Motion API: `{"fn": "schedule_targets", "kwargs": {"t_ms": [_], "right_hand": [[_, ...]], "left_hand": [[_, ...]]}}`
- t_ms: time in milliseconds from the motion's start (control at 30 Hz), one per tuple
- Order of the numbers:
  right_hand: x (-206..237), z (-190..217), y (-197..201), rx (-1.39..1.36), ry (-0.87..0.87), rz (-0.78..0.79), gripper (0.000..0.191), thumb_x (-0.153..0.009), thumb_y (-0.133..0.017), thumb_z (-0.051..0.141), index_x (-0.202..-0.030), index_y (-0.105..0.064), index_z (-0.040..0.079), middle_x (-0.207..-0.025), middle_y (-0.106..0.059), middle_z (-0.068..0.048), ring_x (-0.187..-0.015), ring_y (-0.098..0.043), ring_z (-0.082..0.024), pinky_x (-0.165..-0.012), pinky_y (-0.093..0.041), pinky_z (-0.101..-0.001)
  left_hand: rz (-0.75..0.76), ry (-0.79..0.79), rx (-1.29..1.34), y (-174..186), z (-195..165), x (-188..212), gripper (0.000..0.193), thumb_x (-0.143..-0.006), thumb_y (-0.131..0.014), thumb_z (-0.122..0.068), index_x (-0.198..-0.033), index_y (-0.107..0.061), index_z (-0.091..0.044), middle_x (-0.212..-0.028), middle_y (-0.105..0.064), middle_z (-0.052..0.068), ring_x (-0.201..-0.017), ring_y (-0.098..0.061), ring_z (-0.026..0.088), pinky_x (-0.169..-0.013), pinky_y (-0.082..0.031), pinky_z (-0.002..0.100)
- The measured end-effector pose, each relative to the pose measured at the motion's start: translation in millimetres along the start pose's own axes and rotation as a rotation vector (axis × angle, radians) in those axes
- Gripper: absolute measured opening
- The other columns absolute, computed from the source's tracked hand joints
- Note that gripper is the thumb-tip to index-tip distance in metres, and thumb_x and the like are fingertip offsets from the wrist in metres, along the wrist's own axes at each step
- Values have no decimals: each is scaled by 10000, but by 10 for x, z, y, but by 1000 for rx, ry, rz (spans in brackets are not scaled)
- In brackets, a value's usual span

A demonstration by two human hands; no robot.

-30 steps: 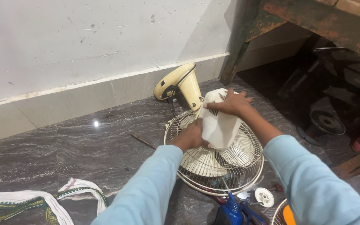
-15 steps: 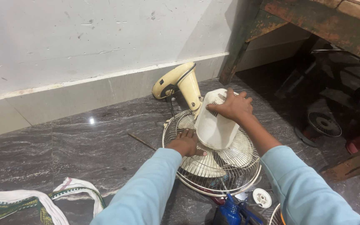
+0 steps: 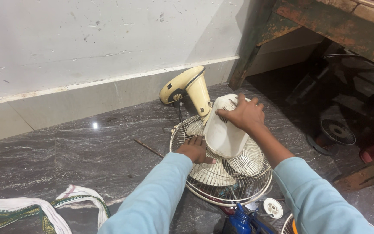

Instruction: The person disassembles a table fan, removes the front grille and blades, and uses a hammer and pliers to adjust the central hub. They then reassemble the fan components.

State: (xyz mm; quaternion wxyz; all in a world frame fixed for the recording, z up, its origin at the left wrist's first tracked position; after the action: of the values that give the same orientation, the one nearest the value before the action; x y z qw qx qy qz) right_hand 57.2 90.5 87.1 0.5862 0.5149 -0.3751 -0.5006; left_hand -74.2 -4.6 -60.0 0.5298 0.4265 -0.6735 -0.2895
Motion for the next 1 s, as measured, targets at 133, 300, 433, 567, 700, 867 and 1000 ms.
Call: {"fn": "schedule_targets", "kwargs": {"t_ms": [133, 300, 433, 567, 700, 867, 1000], "right_hand": [[53, 24, 35, 8, 9, -9, 1163, -653, -731, 785, -1548, -426, 108, -1449, -425, -363, -1356, -421, -556, -1009, -483, -612], [87, 37, 50, 13, 9, -8, 1143, -674, -712, 791, -1535, -442, 89, -1438, -434, -371, -1353, -429, -543, -995, -493, -611], [179, 34, -43, 28, 125, -187, 989, -766, -667, 732, -1486, -485, 79, -1511, -422, -267, -1451, -336, -450, -1080, -379, -656], [442, 24, -244, 226, 491, -521, 746, -928, -566, 568, -1489, -491, 83, -1633, -329, -222, -1533, -185, -416, -1155, -208, -707], [861, -116, -627, 514, 798, -166, 734, -901, -484, 512, -1546, -388, 175, -1669, -207, -108, -1538, -62, -378, -1099, -60, -796], [1108, -312, -820, 613, 1016, -12, 561, -962, -408, 232, -1521, -397, 190, -1662, -271, -38, -1557, -142, -179, -1252, -36, -604], [1046, -391, -820, 518, 948, 303, 562, -1042, -330, 379, -1544, -355, 128, -1646, -263, -84, -1556, -146, -189, -1281, -23, -531]], "left_hand": [[-5, -9, -3, -18, 4, 29, 1108, -906, -457, -775, -1644, 4, -89, -1729, 56, 128, -1595, 76, 281, -1287, -32, 435], [20, 6, -23, -40, 1, 64, 1052, -918, -359, -774, -1641, 33, -118, -1726, 78, 99, -1593, 92, 244, -1283, -2, 468], [-18, -2, -62, -44, -20, 76, 1027, -943, -330, -761, -1643, 17, -94, -1728, 65, 118, -1595, 80, 257, -1275, 11, 529], [-20, 15, -94, -77, -37, 37, 961, -984, -304, -705, -1642, 15, -81, -1729, 71, 118, -1595, 80, 268, -1267, 11, 566], [-33, 23, -112, -133, -58, -50, 860, -1031, -267, -624, -1638, -2, -75, -1729, 73, 114, -1594, 70, 277, -1265, 1, 589], [-123, 3, -216, -184, -107, -87, 800, -1056, -334, -554, -1633, -135, -36, -1721, -50, 167, -1590, -75, 333, -1241, -127, 621], [-169, -63, -279, -163, -62, 67, 725, -1060, -373, -519, -1622, -246, -79, -1707, -146, 190, -1572, -183, 350, -1236, -220, 569]]}}
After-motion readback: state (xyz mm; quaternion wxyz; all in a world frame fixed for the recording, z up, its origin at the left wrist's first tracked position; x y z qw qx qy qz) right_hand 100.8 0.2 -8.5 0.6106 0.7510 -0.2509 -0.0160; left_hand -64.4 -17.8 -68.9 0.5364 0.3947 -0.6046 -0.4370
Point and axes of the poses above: each hand's wrist, its own x-axis away from the middle knuckle, its own y-axis out of the back of the hand, z = x × y, the point moved 2 cm from there along -x, towards the middle knuckle
